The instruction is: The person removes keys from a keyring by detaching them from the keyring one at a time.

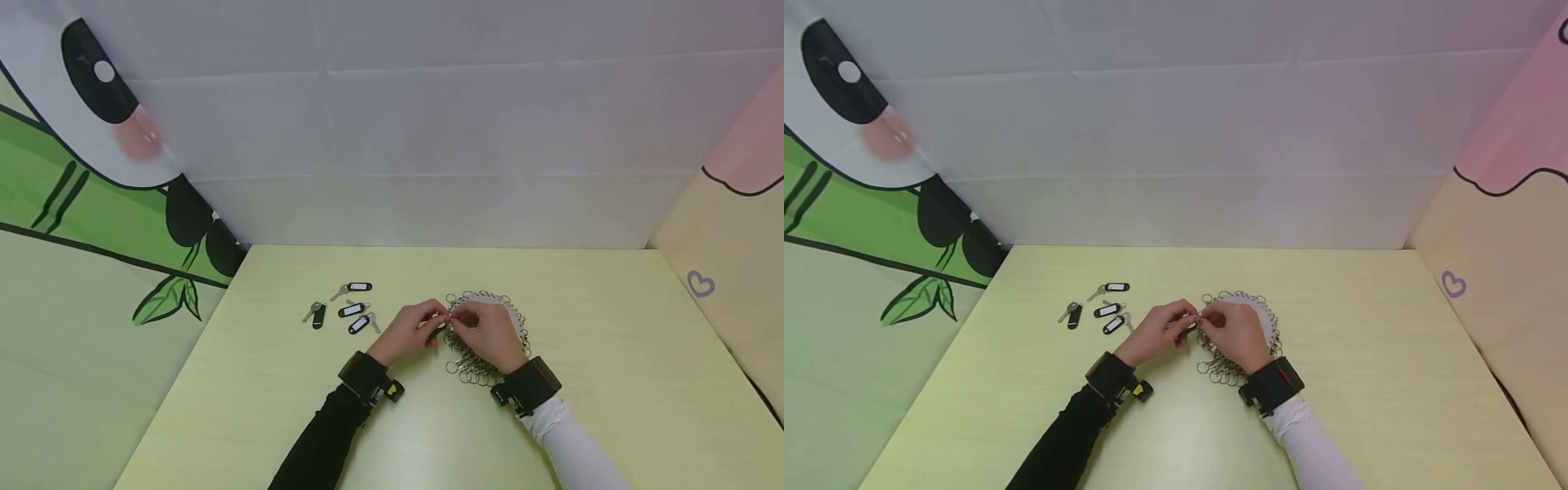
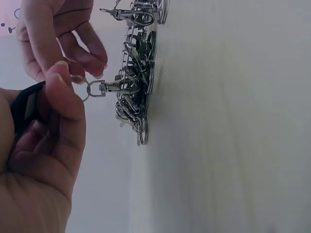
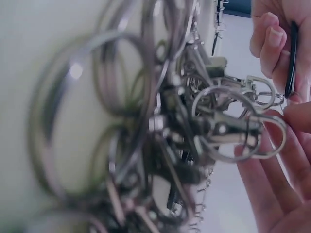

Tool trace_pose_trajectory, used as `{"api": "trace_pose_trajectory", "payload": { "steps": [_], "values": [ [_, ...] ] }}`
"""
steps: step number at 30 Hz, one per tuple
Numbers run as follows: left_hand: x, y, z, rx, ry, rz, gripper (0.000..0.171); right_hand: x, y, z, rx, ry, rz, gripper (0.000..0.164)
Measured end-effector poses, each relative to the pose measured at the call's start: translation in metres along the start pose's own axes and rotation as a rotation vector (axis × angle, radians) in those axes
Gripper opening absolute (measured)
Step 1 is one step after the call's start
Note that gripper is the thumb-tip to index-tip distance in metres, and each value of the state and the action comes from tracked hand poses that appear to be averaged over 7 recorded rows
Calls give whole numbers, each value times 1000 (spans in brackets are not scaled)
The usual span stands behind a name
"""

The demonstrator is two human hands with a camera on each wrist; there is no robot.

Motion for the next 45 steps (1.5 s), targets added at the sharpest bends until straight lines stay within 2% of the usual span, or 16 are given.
{"api": "trace_pose_trajectory", "payload": {
  "steps": [10, 18, 23, 27, 31, 34, 38, 45],
  "values": [
    [3, 3, 7, 134, 16, -15, 14, 1, -12, -5, -130, -58, 178, 12],
    [4, 10, -16, 268, 16, 15, 19, 3, -17, -8, -112, -82, 231, 12],
    [7, 7, -2, 312, 42, 18, 18, 3, -18, -8, -134, -83, 261, 8],
    [8, 4, 12, 272, 47, 36, 16, 2, -14, -9, -155, -91, 215, 7],
    [9, 4, 17, 256, 58, 47, 16, 0, -9, -10, -144, -95, 149, 7],
    [8, 4, 15, 286, 71, 57, 19, -1, -8, -10, -160, -92, 142, 11],
    [8, 3, 14, 295, 53, 82, 24, -1, -8, -10, -174, -94, 133, 16],
    [7, 2, 14, 280, 22, 103, 23, 0, -3, -6, -105, -62, 48, 8]
  ]
}}
Point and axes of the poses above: each hand's wrist, its own x-axis away from the middle knuckle, its own y-axis out of the back of the hand, z = x × y, the point moved 7 cm from there along -x, towards the middle knuckle, and after that the axes turned 14 degrees about -y, right-handed, at the moved point
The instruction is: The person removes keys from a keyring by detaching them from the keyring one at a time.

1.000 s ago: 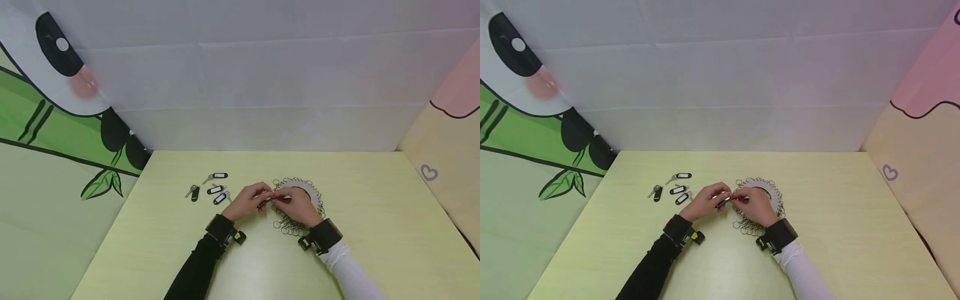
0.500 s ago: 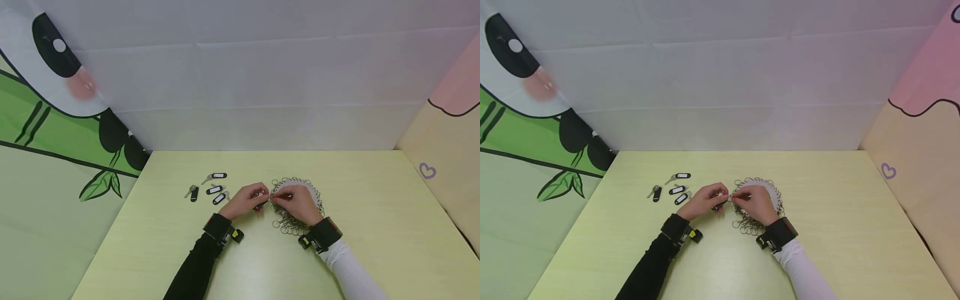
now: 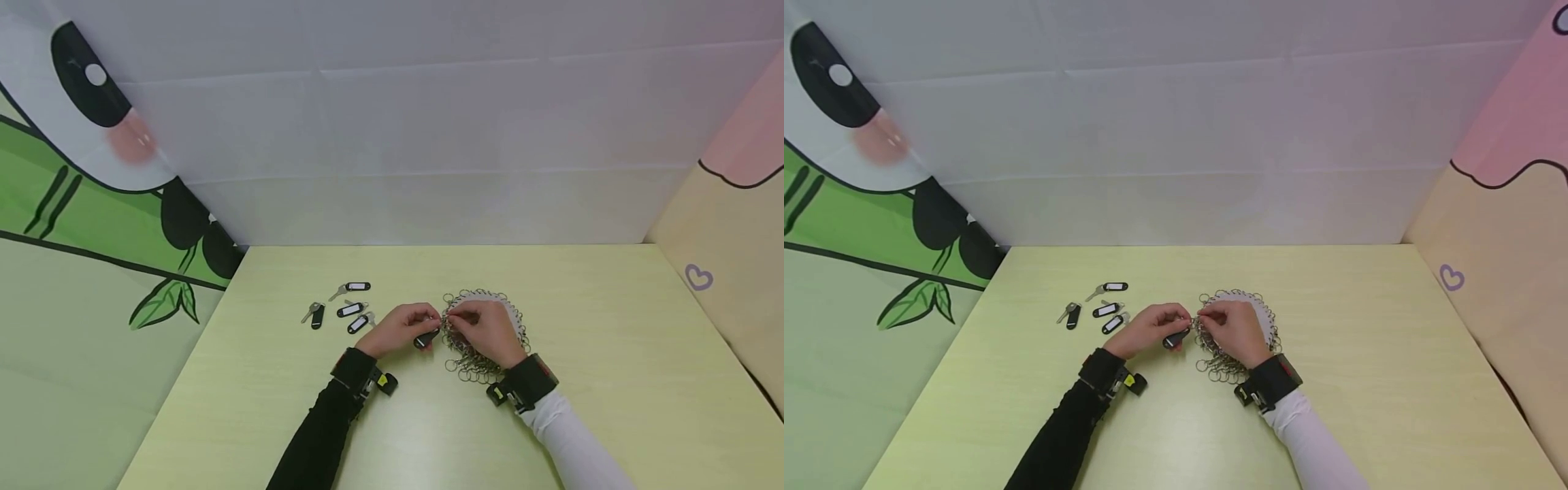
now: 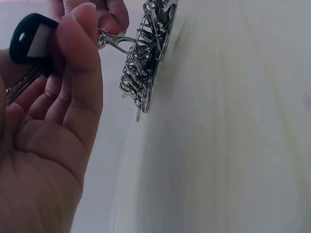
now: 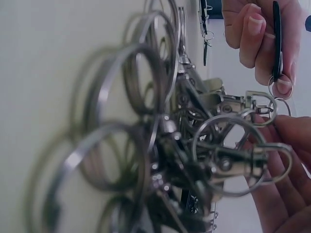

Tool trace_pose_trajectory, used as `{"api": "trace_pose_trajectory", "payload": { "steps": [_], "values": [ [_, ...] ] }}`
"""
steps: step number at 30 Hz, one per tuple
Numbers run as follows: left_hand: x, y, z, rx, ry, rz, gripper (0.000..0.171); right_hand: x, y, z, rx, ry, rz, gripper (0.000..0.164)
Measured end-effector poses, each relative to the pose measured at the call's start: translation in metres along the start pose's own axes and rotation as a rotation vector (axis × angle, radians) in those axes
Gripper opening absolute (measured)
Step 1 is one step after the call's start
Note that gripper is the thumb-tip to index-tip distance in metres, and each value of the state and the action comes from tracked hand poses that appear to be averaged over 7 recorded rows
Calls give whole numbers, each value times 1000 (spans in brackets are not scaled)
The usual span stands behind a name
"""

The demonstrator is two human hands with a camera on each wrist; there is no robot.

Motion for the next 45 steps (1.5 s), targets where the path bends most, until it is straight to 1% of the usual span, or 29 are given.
{"api": "trace_pose_trajectory", "payload": {
  "steps": [7, 10, 14, 16, 26, 30, 34, 39, 42, 45],
  "values": [
    [0, 2, 1, -15, -9, -11, 25, 0, 0, 1, 13, 21, -28, 7],
    [0, 4, 1, -61, -12, -14, 22, 0, 0, 1, 24, 24, -34, 7],
    [0, 5, 1, -147, -13, -13, 17, 0, 0, 2, 31, 27, -36, 7],
    [0, 5, 2, -165, -14, -14, 16, 0, 0, 3, 35, 28, -39, 7],
    [0, 4, 4, -161, -1, -14, 15, 1, 2, 4, 61, 31, -56, 6],
    [0, 4, 3, -192, 6, -19, 15, 1, 2, 4, 68, 28, -56, 5],
    [-1, 5, 2, -254, 8, -21, 13, 1, 1, 5, 77, 41, -59, 6],
    [-3, 4, -3, -365, -2, -33, 12, 3, 1, 6, 89, 74, -67, 7],
    [-5, 3, -6, -432, -6, -50, 12, 3, 0, 6, 93, 88, -72, 8],
    [-5, 3, -8, -482, 0, -83, 12, 3, 0, 7, 96, 95, -79, 9]
  ]
}}
Point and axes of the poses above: each hand's wrist, its own x-axis away from the middle knuckle, its own y-axis out of the back of the hand, z = x × y, the point moved 7 cm from there along -x, towards the middle knuckle, and after that the axes turned 14 degrees about -y, right-handed, at the moved point
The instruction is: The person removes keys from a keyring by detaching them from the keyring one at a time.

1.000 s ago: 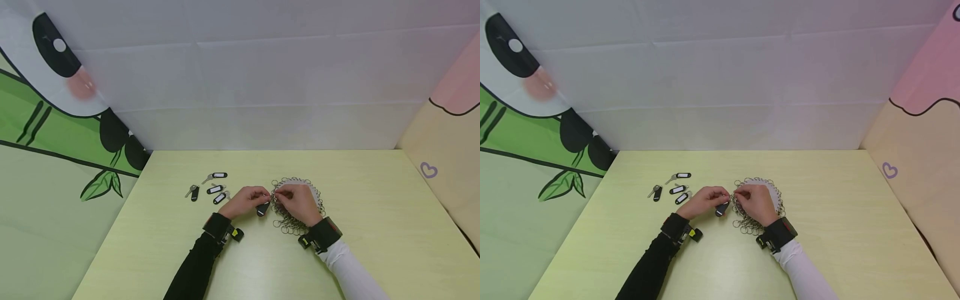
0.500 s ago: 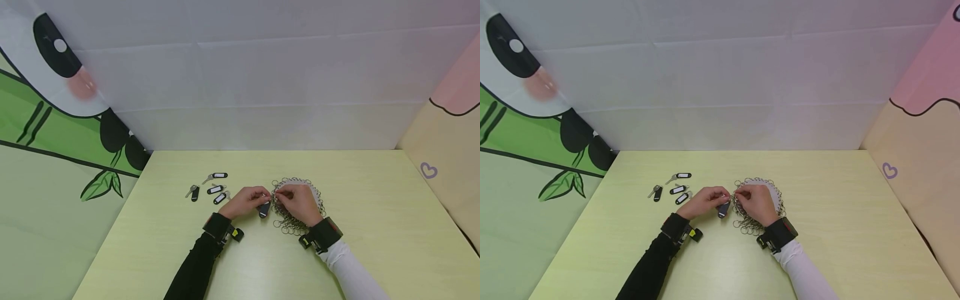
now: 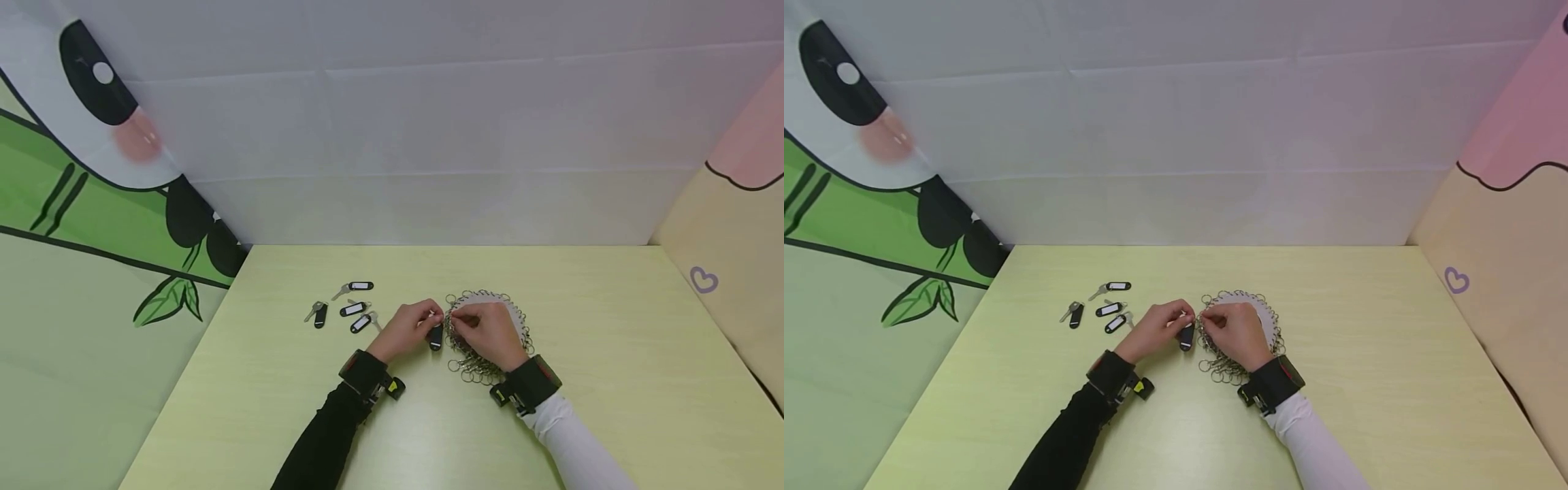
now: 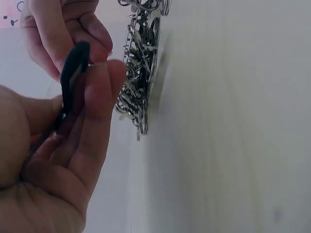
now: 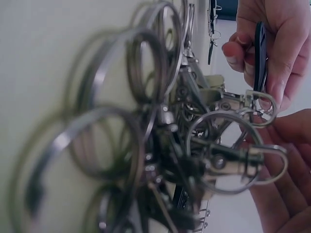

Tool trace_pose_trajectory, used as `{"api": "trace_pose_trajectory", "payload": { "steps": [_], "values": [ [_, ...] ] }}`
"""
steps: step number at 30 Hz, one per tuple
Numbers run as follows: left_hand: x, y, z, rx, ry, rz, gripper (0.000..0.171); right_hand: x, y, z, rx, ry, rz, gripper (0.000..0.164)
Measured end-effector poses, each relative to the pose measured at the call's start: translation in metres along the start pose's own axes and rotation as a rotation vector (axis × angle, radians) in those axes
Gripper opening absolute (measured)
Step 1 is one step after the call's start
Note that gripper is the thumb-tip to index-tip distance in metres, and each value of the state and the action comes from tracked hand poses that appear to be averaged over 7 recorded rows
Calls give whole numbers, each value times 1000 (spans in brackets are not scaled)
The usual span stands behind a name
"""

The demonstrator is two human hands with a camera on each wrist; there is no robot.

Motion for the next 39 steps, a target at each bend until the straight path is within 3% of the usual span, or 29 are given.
{"api": "trace_pose_trajectory", "payload": {
  "steps": [6, 18, 23, 29, 34, 39],
  "values": [
    [0, 1, 0, -29, 37, -68, 11, 0, 1, 2, -3, -7, 2, 10],
    [0, -4, 4, 51, 98, -129, 9, 2, 2, 9, 8, 46, -11, 11],
    [1, -5, 8, 128, 134, -129, 12, 2, 2, 7, 2, 34, -21, 11],
    [2, -5, 8, 247, 99, -73, 21, 1, 2, 4, -9, -8, -32, 9],
    [3, -4, 8, 214, 86, -63, 19, 1, 2, 5, -14, -13, -27, 9],
    [3, -6, 10, 175, 120, -54, 11, 2, 1, 6, -26, 1, -5, 11]
  ]
}}
Point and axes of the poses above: each hand's wrist, its own x-axis away from the middle knuckle, its own y-axis out of the back of the hand, z = x × y, the point moved 7 cm from there along -x, towards the middle knuckle, and after that the axes turned 14 degrees about -y, right-handed, at the moved point
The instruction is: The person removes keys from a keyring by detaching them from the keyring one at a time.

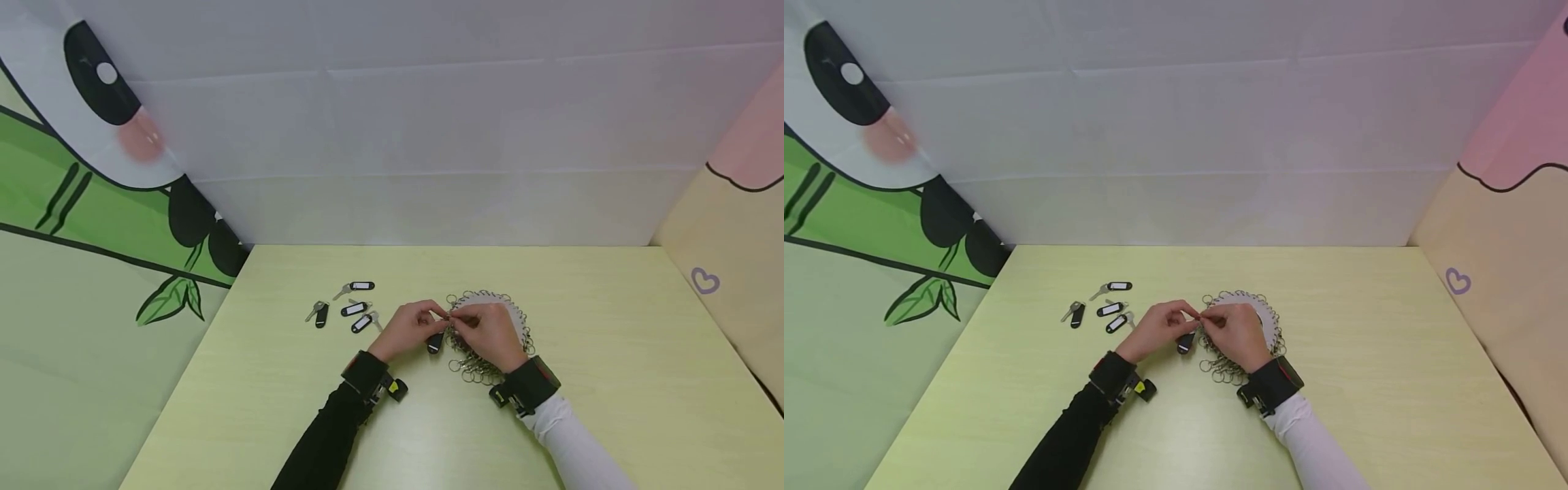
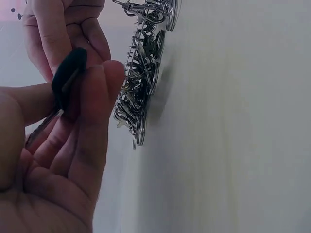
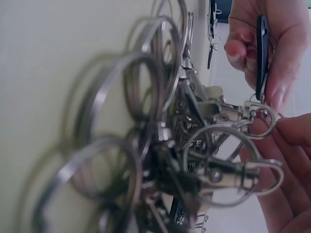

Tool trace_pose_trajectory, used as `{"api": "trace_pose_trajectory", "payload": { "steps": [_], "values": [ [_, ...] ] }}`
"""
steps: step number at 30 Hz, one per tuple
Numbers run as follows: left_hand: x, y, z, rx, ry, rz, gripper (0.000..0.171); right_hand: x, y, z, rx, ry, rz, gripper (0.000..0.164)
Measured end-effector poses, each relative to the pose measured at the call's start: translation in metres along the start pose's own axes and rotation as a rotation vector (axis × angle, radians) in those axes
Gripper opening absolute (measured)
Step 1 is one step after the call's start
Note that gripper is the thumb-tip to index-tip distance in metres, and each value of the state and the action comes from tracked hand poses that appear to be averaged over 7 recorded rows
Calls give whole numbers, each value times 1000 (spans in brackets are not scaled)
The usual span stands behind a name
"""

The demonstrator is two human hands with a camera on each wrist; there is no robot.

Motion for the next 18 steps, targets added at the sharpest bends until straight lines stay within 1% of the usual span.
{"api": "trace_pose_trajectory", "payload": {
  "steps": [3, 6, 12, 15, 18],
  "values": [
    [0, -1, 1, -15, 18, 10, 11, 0, -1, 0, 1, 14, 12, 12],
    [0, -2, 1, -27, 24, 32, 14, 0, -1, 0, 7, 26, 7, 12],
    [3, -6, 1, 4, -15, 97, 19, 0, 1, -4, 17, 9, -18, 10],
    [3, -5, 2, -13, -21, 96, 21, -1, 1, -5, 22, 2, -20, 9],
    [1, -3, 3, -63, -12, 79, 21, -2, 0, -6, 25, 6, -15, 9]
  ]
}}
Point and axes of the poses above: each hand's wrist, its own x-axis away from the middle knuckle, its own y-axis out of the back of the hand, z = x × y, the point moved 7 cm from there along -x, towards the middle knuckle, and after that the axes turned 14 degrees about -y, right-handed, at the moved point
